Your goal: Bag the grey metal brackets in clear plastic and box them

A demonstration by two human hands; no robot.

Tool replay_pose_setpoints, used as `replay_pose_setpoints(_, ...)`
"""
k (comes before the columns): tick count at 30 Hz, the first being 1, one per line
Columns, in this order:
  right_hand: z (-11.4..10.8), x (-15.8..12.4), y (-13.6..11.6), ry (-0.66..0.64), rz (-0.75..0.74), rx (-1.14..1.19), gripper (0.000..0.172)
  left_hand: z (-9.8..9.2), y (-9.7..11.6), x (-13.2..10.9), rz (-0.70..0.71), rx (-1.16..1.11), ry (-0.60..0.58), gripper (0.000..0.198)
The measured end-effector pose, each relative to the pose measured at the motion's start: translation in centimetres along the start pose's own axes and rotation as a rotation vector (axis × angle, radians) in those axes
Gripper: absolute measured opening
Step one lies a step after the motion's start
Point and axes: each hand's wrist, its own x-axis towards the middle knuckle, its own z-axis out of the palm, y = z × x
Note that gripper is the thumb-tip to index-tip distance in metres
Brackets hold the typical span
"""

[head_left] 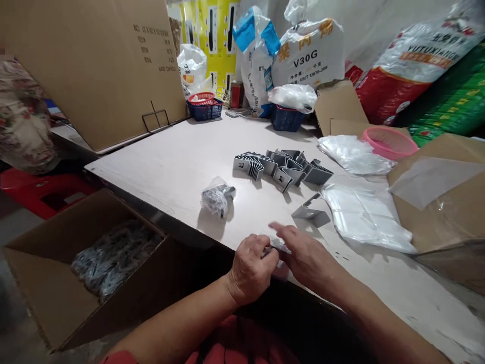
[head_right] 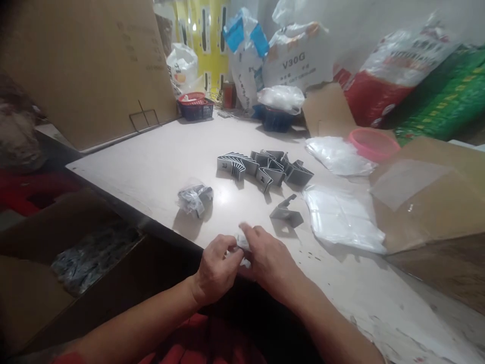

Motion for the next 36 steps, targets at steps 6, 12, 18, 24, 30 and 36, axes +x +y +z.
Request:
replay_pose_setpoints(6, -0.3, 1.9, -0.9, -0.016, 0.042, 0.101, 0.019, -3.7, -2.6, 1.3, 0.105, -0.144, -0.016, 0.03)
replay_pose_setpoints(12, 4.3, 6.3, -2.6, 0.714, 0.156, 0.619, 0.027, -6.3, -12.5, 3.8, -0.613, -0.255, 0.26, 0.031)
replay_pose_setpoints(18, 9.1, 10.5, -3.5, 0.776, 0.217, 0.733, 0.03, -4.7, -16.1, 4.6, -0.849, -0.803, -0.053, 0.036)
replay_pose_setpoints(24, 8.8, 11.3, -2.8, 0.24, 0.098, 0.396, 0.038, -4.2, -15.6, 3.6, -0.873, -0.795, -0.056, 0.029)
replay_pose_setpoints(30, 7.4, 12.3, -2.8, -0.063, -0.072, 0.16, 0.044, -3.6, -15.1, 3.1, -0.925, -0.82, 0.0, 0.031)
replay_pose_setpoints(36, 6.7, 12.9, -4.3, -0.047, -0.047, 0.118, 0.046, -2.9, -15.8, 4.2, -0.995, -0.53, 0.13, 0.026)
